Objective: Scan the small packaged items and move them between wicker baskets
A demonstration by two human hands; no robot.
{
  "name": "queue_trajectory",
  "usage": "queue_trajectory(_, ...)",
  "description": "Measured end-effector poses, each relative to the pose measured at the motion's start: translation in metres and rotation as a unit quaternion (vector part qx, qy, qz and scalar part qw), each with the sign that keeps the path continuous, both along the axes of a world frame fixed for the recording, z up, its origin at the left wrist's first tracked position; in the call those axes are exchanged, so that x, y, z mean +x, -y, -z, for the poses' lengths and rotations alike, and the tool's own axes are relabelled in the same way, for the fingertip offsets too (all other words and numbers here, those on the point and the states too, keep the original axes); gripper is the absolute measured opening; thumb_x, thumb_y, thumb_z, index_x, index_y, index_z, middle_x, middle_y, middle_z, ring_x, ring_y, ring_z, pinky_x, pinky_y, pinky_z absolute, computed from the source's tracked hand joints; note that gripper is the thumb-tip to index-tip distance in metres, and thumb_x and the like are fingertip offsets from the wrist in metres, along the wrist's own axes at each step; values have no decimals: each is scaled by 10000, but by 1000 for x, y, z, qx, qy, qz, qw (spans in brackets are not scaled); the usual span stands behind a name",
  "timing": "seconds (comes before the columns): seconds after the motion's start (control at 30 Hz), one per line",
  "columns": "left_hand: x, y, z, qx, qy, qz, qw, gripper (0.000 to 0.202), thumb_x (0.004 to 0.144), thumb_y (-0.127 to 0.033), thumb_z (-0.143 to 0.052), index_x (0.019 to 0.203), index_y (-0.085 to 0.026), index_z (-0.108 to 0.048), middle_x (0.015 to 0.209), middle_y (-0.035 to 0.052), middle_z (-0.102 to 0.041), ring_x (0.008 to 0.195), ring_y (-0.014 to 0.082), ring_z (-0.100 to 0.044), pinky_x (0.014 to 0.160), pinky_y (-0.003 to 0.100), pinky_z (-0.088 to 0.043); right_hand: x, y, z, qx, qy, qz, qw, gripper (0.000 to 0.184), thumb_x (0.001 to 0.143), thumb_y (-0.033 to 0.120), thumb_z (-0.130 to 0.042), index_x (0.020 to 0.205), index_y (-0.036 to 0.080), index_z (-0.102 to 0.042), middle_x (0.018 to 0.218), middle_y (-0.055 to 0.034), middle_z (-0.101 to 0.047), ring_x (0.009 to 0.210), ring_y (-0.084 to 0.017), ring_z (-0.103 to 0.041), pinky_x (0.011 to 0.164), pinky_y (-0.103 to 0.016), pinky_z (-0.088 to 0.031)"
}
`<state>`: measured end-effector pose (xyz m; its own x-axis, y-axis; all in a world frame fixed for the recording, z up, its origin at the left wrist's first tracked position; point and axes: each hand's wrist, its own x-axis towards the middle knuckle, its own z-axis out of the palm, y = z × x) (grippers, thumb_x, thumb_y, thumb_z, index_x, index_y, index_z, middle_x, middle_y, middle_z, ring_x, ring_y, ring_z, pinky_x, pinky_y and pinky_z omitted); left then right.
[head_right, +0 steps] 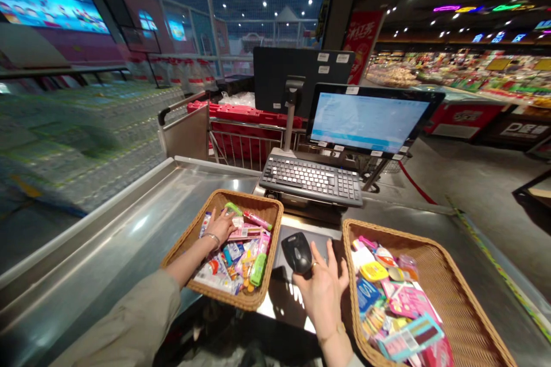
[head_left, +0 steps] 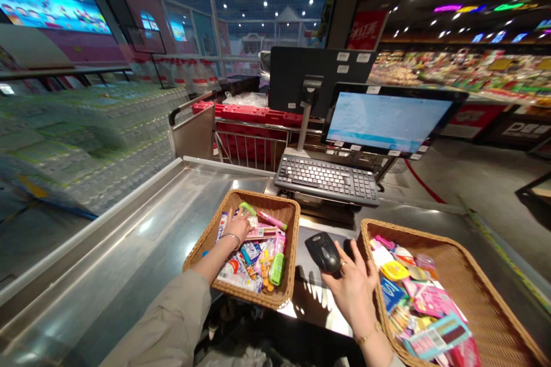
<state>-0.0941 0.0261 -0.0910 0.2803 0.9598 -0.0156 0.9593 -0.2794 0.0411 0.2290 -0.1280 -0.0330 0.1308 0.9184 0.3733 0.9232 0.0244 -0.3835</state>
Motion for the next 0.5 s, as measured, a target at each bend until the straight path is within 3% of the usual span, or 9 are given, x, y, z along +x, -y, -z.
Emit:
queue_trajectory(0.2,3,6,0,27,-8,-11,1000,248,896,-399,-557,965,-253,-746,1448,80,-547,1461,347,-293,1173,664,69,4,-1,-3,6,3,6,1000,192,751,355,-595,844,255,-731,1239,-31,-686,1381,-337,-391,1104,-575,-191)
queue_trajectory(0.37,6,17,2,30,-36,30,998,589,740,-559,-719,1249,-275,-634,1546,118,-410,1488,387,-195,1129,708,118,2,-3,-1,0,1,6,1000,178,757,357,-597,825,258,-729,1245,-23,-682,1384,-331,-389,1101,-578,-196)
queue_trajectory(0.5,6,20,3,31,-56,34,997,648,671,-502,-803,1249,-265,-631,1539,133,-415,1487,399,-186,1124,725,96,1,-5,0,-8,2,8,1000,196,752,357,-599,860,263,-733,1251,-23,-679,1382,-337,-394,1096,-586,-193)
